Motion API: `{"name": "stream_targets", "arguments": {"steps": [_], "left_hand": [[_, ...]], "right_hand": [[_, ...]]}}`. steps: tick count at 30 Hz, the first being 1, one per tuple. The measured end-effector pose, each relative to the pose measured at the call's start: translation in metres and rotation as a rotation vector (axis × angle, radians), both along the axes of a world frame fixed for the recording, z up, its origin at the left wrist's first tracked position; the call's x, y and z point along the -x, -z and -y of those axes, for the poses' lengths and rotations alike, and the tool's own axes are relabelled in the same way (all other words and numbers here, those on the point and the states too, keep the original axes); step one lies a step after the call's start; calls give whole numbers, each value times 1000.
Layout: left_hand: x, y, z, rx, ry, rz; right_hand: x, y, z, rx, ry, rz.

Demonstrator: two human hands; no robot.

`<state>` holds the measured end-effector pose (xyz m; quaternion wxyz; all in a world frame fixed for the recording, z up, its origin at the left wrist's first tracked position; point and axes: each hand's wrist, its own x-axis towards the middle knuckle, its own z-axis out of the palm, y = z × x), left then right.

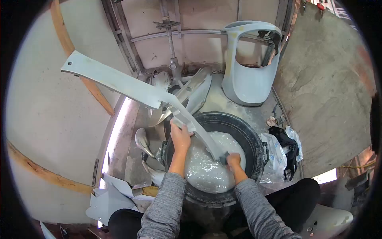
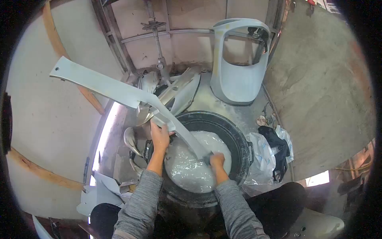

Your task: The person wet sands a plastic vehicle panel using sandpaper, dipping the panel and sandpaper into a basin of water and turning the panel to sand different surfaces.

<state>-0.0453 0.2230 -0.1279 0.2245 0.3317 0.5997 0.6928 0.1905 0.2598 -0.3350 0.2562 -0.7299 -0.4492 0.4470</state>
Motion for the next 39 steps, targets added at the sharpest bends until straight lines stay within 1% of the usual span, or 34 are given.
{"name": "stream_targets", "arguments": {"steps": [2, 3, 5, 7, 8, 10, 11, 13, 15, 17, 19, 21, 22, 23, 24, 26, 27, 28, 29, 30, 31, 32, 33, 34, 35, 36, 38, 39], "left_hand": [[0, -4, 1, 5, -2, 2], [-1, -5, 3, 9, -5, 1], [-2, -8, 6, -58, 90, 46], [-4, -14, 8, -63, 91, 63], [-7, -15, 9, -38, 84, 69], [-5, -19, 8, -17, 73, 70], [-4, -19, 8, 3, 65, 73], [-4, -18, 8, 19, 51, 87], [-2, -17, 6, 30, 53, 77], [-2, -17, 4, 33, 72, 74], [0, -11, -2, 34, 92, 61], [3, 3, -9, -91, 82, -204], [0, -2, -7, -95, 84, -205], [-4, -12, -4, -56, 66, -294], [-7, -17, -2, -17, 48, -383], [-7, -17, -3, -6, 12, -422], [-5, -16, -4, 6, -26, -461], [-1, -13, -8, -10, 19, -339], [2, -9, -10, -12, 19, -337], [4, -4, -13, -49, 27, -279], [6, -3, -13, -82, 34, -221], [8, -3, -13, -74, 32, -223], [9, -4, -12, -70, 30, -222], [8, -6, -11, -80, 59, -139], [6, -10, -10, -91, 90, -57], [4, -14, -9, -115, 127, 37], [6, -11, -10, -75, 153, 43], [8, -9, -10, -33, 173, 51]], "right_hand": [[-14, -7, 23, 212, 294, -164], [-39, 35, 26, 213, 23, 62], [-59, 80, 27, 209, -253, 285], [-58, 86, 27, 421, 74, 293], [-62, 99, 24, 418, 73, 292], [-71, 128, 9, 469, -16, 148], [-72, 109, 14, 483, -36, 46], [-58, 10, 22, 479, -61, -147], [-35, -87, 20, 397, -156, -283], [-12, -145, 5, 264, -318, -440], [18, -188, -14, 77, -504, -382], [58, -245, -18, -100, -557, -387], [77, -257, -23, -268, -589, -353], [92, -267, -27, -435, -619, -316], [103, -278, -28, -437, -616, -314], [115, -299, -24, -853, -605, -79], [113, -303, -21, -854, -604, -78], [110, -305, -19, -838, -610, -99], [106, -305, -16, -824, -617, -119], [95, -298, -12, -854, -602, -82], [86, -284, -11, -746, -539, -77], [77, -264, -12, -636, -475, -72], [66, -237, -11, -767, -446, 32], [54, -216, -11, -496, -411, 29], [39, -182, -9, -468, -384, 58], [22, -147, -10, -367, -464, 300], [-10, -44, -11, -208, -469, 406], [-20, -5, -5, -54, -273, 308]]}}
